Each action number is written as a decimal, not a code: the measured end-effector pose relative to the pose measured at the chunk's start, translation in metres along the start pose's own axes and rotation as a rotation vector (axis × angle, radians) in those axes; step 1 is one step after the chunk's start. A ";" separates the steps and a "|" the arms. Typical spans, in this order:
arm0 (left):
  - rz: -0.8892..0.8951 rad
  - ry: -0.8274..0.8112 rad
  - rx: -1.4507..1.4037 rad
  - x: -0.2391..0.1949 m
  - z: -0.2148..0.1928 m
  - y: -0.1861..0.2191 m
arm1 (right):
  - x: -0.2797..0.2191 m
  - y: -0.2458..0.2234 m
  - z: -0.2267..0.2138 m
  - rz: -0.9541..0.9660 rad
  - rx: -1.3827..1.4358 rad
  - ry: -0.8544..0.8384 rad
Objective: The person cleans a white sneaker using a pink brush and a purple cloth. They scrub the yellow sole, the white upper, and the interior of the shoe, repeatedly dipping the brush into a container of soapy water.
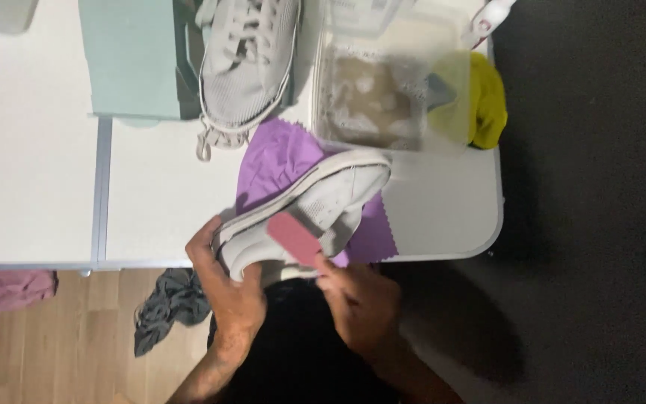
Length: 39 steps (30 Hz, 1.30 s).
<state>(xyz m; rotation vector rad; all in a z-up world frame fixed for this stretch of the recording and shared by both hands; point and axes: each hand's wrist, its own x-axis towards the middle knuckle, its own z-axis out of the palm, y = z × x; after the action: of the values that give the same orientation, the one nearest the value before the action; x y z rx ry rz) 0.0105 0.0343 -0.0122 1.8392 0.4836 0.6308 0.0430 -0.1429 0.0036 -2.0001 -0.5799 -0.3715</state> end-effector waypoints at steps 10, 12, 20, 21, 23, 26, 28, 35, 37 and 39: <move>-0.116 -0.063 -0.074 0.024 -0.016 0.008 | 0.190 0.069 -0.064 0.046 -0.393 -0.295; -0.079 -0.096 -0.073 0.038 -0.021 0.006 | 0.221 0.091 -0.052 0.267 -0.541 -0.516; 0.283 -0.218 0.044 0.063 -0.025 0.007 | 0.231 0.121 -0.018 0.306 -0.645 -0.916; 0.285 -0.213 0.042 0.062 -0.024 0.005 | 0.232 0.115 -0.018 0.301 -0.647 -0.915; 0.242 -0.200 0.047 0.060 -0.022 0.003 | 0.232 0.104 -0.019 0.377 -0.561 -0.846; 0.254 -0.216 0.103 0.055 -0.025 0.004 | 0.238 0.052 -0.031 0.415 -0.488 -0.844; 0.259 -0.215 0.118 0.052 -0.027 0.005 | 0.243 0.132 -0.018 0.341 -0.475 -0.820; 0.308 -0.264 0.153 0.059 -0.021 -0.004 | 0.238 0.099 -0.051 0.316 -0.818 -0.806; 0.313 -0.264 0.168 0.061 -0.021 0.002 | 0.241 0.074 -0.056 0.324 -0.794 -0.764; 0.322 -0.255 0.180 0.062 -0.021 0.004 | 0.243 0.056 -0.064 0.322 -0.774 -0.720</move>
<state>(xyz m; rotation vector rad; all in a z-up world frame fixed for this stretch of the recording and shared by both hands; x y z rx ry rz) 0.0455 0.0849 0.0089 2.1562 0.0757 0.5682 0.2766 -0.1631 0.1111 -2.9432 -0.5733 0.4200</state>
